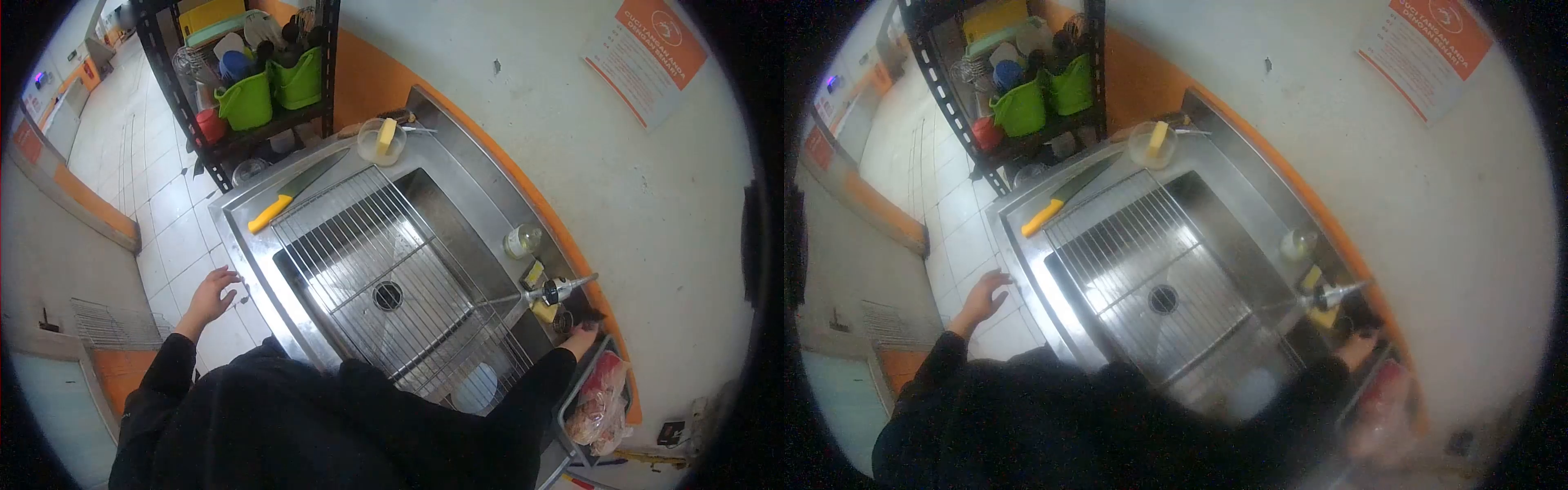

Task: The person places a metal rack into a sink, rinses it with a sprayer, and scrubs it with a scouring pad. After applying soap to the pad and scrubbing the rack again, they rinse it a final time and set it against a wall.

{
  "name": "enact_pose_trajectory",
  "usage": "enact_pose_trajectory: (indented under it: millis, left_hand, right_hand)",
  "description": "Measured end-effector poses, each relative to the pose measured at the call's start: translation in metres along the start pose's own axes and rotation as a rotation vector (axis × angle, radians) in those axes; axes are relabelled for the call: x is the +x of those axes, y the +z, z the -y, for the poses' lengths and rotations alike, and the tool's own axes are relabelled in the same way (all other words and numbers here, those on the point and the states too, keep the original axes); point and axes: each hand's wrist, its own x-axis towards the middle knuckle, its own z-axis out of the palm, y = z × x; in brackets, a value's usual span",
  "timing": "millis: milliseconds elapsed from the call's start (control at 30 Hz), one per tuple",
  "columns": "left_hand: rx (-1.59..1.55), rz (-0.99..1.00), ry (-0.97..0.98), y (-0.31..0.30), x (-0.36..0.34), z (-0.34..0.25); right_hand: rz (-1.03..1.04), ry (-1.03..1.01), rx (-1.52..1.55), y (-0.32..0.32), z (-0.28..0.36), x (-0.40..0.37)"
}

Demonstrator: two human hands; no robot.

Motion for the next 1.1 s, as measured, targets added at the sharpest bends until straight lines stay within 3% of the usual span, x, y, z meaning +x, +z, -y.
enact_pose_trajectory:
  millis: [67,133,200,267,367,467,500,600,700,800,900,1000,1033,1100]
  left_hand:
    - [0.001,-0.015,0.003,0.004,0.000,0.017]
    - [0.002,-0.015,0.007,0.002,0.004,0.025]
    - [-0.012,-0.017,0.017,0.001,0.011,0.028]
    - [-0.040,-0.013,0.031,0.000,0.020,0.027]
    - [-0.080,-0.041,0.092,-0.006,0.031,0.015]
    - [-0.060,-0.028,0.110,-0.003,0.039,0.021]
    - [-0.032,-0.043,0.147,-0.004,0.041,0.022]
    - [-0.160,-0.084,0.092,-0.004,0.038,0.025]
    - [-0.171,-0.059,0.066,-0.011,0.031,0.022]
    - [-0.145,-0.033,0.072,-0.004,0.032,0.031]
    - [-0.186,-0.047,0.109,0.003,0.039,0.031]
    - [-0.187,-0.015,0.050,0.007,0.046,0.021]
    - [-0.224,0.000,0.070,0.007,0.049,0.021]
    - [-0.238,0.046,0.079,0.003,0.058,0.013]
  right_hand:
    - [-0.120,-0.175,-0.499,-0.020,-0.015,0.009]
    - [-0.017,-0.297,-0.569,-0.058,-0.059,0.057]
    - [-0.065,-0.099,-0.230,-0.058,-0.044,0.069]
    - [-0.249,0.410,0.528,-0.014,0.020,0.057]
    - [-0.070,0.159,0.628,0.020,0.068,0.003]
    - [-0.061,0.254,0.710,0.000,0.012,0.042]
    - [-0.262,0.334,0.581,0.007,0.013,0.042]
    - [-0.395,0.465,0.443,0.012,0.016,0.036]
    - [-0.186,0.345,0.521,0.014,0.018,0.033]
    - [-0.467,0.302,0.543,0.038,0.049,0.009]
    - [-0.448,0.165,0.788,0.026,0.037,0.011]
    - [-0.226,0.135,0.871,-0.008,-0.005,0.051]
    - [-0.208,-0.077,0.567,-0.007,-0.002,0.052]
    - [-0.351,0.042,0.637,0.001,0.035,0.051]
